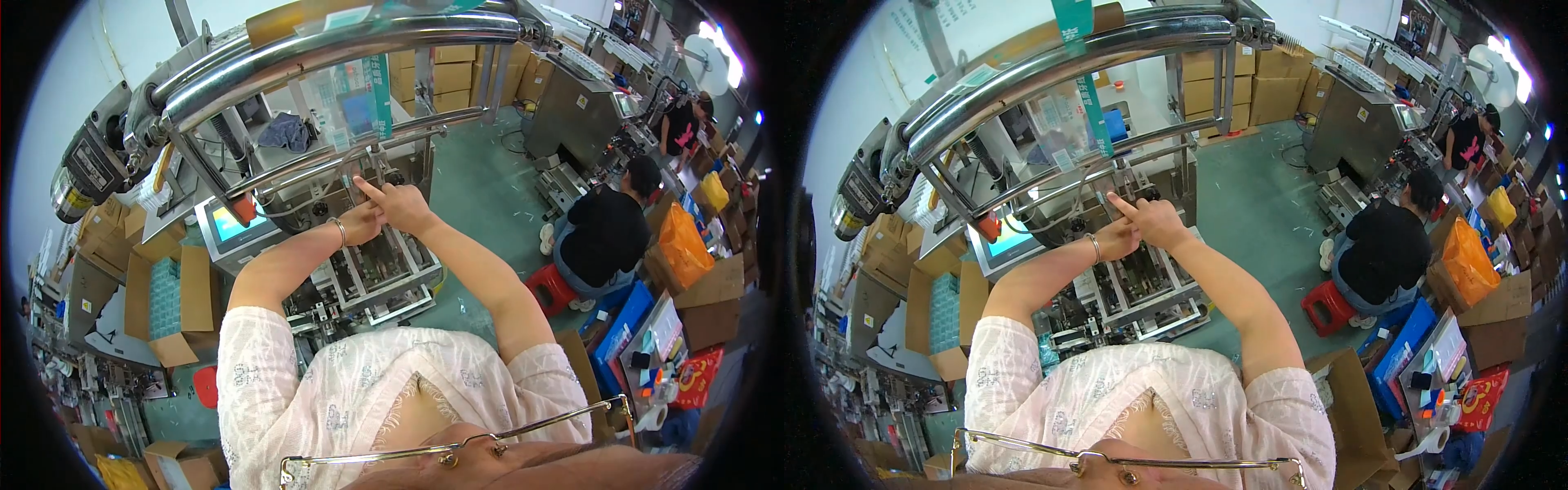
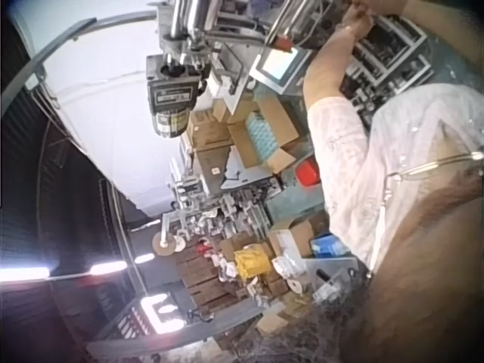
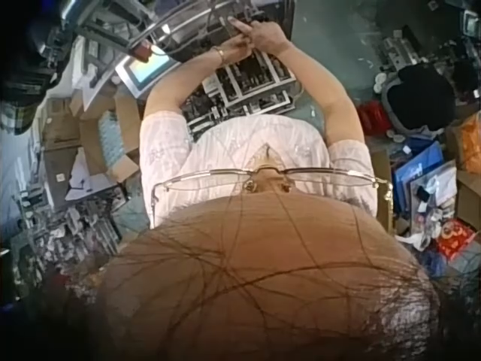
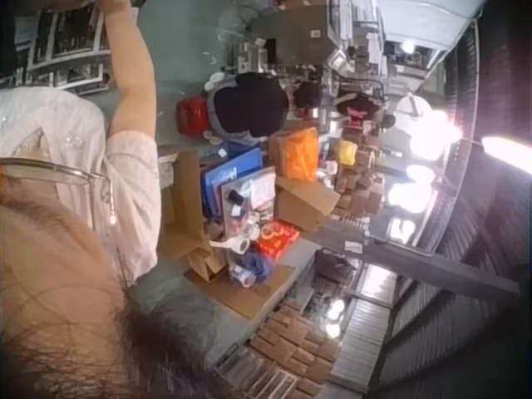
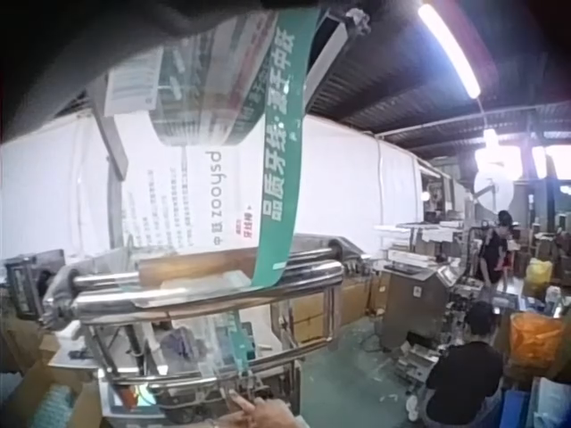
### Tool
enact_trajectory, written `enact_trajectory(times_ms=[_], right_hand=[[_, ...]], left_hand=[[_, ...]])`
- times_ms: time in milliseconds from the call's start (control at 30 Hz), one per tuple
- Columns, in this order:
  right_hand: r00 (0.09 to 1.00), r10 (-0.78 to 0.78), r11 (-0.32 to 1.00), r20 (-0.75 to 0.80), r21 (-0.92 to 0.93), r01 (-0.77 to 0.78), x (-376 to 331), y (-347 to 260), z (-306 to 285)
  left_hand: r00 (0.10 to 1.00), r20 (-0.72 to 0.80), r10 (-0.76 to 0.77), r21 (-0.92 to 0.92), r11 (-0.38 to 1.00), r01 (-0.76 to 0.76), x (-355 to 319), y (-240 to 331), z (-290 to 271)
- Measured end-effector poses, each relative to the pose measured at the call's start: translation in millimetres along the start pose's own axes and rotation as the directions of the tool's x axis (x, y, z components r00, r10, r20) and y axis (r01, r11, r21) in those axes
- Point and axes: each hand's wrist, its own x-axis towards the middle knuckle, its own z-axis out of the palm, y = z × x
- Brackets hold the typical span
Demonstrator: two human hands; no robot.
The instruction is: Setting up a plastic film roll on an automated packaging machine and operating the control interface to package products.
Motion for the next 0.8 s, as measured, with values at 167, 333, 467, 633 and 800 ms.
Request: enact_trajectory(times_ms=[167, 333, 467, 633, 800], right_hand=[[1.000, 0.007, 1.000, 0.003, -0.006, -0.007, -2, 2, 3], [1.000, 0.006, 1.000, -0.020, -0.003, -0.006, -5, 1, 7], [1.000, 0.015, 1.000, 0.013, 0.004, -0.016, -8, -1, 7], [0.998, 0.020, 1.000, 0.061, 0.009, -0.021, -9, -3, 8], [0.993, 0.041, 0.998, 0.112, 0.047, -0.047, -14, -4, 10]], left_hand=[[0.982, 0.097, 0.165, 0.545, 0.817, -0.191, -3, 22, -41], [0.981, 0.080, 0.179, 0.449, 0.872, -0.196, -3, 17, -29], [0.992, 0.021, 0.122, 0.222, 0.967, -0.123, -3, 6, -2], [0.983, -0.163, 0.088, 0.039, 0.996, -0.082, -2, -3, 27], [0.971, -0.235, 0.046, -0.061, 0.996, -0.061, -6, 7, 11]])
